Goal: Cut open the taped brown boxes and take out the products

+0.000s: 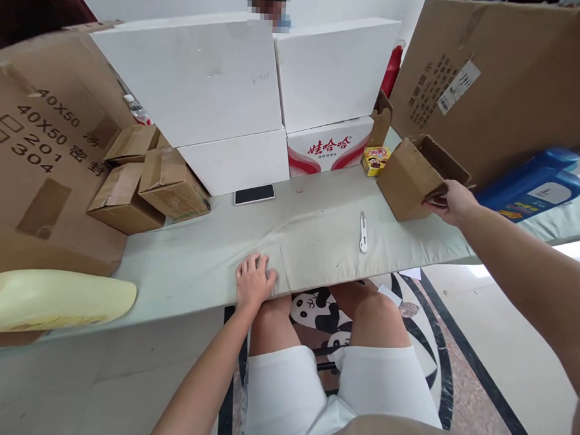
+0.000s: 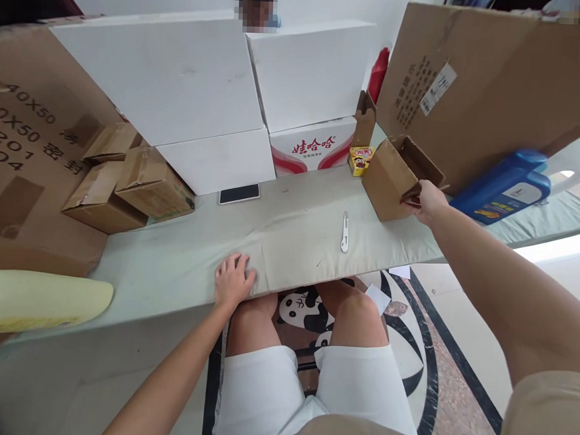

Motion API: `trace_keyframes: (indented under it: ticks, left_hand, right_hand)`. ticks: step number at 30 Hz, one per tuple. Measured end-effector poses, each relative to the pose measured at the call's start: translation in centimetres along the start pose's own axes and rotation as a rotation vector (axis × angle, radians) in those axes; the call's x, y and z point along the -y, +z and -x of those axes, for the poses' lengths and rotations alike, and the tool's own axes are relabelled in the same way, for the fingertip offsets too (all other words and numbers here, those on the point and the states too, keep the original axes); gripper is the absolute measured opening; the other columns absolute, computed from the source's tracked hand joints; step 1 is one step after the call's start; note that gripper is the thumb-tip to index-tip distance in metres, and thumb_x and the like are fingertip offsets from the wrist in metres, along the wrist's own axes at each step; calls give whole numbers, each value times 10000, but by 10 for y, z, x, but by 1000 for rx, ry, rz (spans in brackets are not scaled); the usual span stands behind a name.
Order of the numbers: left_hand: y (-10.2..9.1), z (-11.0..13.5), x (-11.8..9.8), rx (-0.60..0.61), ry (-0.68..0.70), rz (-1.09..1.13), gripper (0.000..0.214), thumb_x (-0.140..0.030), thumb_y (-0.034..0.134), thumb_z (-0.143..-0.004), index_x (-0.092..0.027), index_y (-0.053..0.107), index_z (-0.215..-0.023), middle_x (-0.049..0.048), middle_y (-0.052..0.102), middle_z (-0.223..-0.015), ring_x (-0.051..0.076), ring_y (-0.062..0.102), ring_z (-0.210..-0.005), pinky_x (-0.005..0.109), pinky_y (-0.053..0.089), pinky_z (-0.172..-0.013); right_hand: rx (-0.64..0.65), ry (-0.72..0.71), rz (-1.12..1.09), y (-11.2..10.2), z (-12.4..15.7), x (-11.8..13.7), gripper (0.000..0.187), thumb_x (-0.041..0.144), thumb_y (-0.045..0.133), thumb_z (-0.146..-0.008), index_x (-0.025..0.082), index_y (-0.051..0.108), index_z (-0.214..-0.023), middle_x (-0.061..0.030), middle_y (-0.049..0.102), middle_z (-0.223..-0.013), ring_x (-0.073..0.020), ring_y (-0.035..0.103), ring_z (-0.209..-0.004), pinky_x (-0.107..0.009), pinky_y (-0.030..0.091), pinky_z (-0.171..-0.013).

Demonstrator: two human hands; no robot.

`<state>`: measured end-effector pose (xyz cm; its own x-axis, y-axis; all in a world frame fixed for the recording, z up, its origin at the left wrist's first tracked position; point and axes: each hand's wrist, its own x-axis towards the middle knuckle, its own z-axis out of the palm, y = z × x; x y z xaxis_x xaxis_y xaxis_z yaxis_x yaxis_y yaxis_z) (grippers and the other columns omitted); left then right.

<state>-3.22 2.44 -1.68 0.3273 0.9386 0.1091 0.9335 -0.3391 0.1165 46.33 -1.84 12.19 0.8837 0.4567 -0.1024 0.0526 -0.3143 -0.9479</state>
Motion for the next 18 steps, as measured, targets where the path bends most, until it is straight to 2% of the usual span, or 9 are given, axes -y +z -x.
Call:
trace_keyframes:
  ticks: [4, 9, 12, 14, 16, 18]
  left_hand:
    - [-2, 0, -1, 16, -7, -4, 434, -308, 536, -922, -209, 676, -1321, 146, 605, -1424, 330, 519, -1343, 493, 367, -1173]
    - [-1, 0, 0, 33, -1, -21, 439, -311, 527, -927, -212, 667, -1331, 144, 608, -1431, 336, 500, -1375, 492, 368, -1171]
    - [0, 0, 0, 39, -6, -5, 439, -308, 534, -921, -218, 669, -1329, 145, 603, -1436, 340, 493, -1390, 496, 367, -1176]
    - [0, 0, 0, 42, -9, 5, 439, -309, 539, -920, -221, 669, -1329, 147, 603, -1435, 342, 493, -1389, 501, 361, -1181]
    - [0, 0, 0, 44, -13, 11, 434, -312, 539, -923, -229, 668, -1329, 143, 604, -1434, 342, 487, -1393, 501, 349, -1188]
    - [-1, 1, -2, 51, -23, 19, 429, -317, 540, -924, -237, 668, -1326, 136, 602, -1436, 340, 486, -1393, 497, 340, -1193]
  right_hand:
    - [4, 196, -110, 29, -12, 8, 118, 247, 398, -1013, 196, 494, -968, -70, 565, -925, -141, 574, -800, -374, 554, -761]
    - [18, 236, -138, 51, -25, 21, 314, 439, 374, -1050, 169, 450, -1193, -104, 532, -1090, -116, 561, -833, -306, 525, -750]
    - [101, 232, -100, 55, -27, 20, 411, 480, 320, -1055, 124, 500, -1153, -128, 568, -1048, -131, 584, -827, -321, 498, -725]
    - [114, 193, -46, 56, -19, 8, 312, 426, 424, -1027, 141, 541, -1078, -115, 592, -1011, -125, 563, -789, -320, 474, -724]
    - [93, 115, 23, 61, 2, -14, 177, 298, 635, -909, 174, 561, -1012, -70, 603, -960, -115, 509, -744, -302, 446, -721]
    - [115, 33, 74, 74, 36, -41, 251, 189, 752, -760, 191, 580, -943, -15, 591, -850, -117, 467, -702, -289, 424, -704]
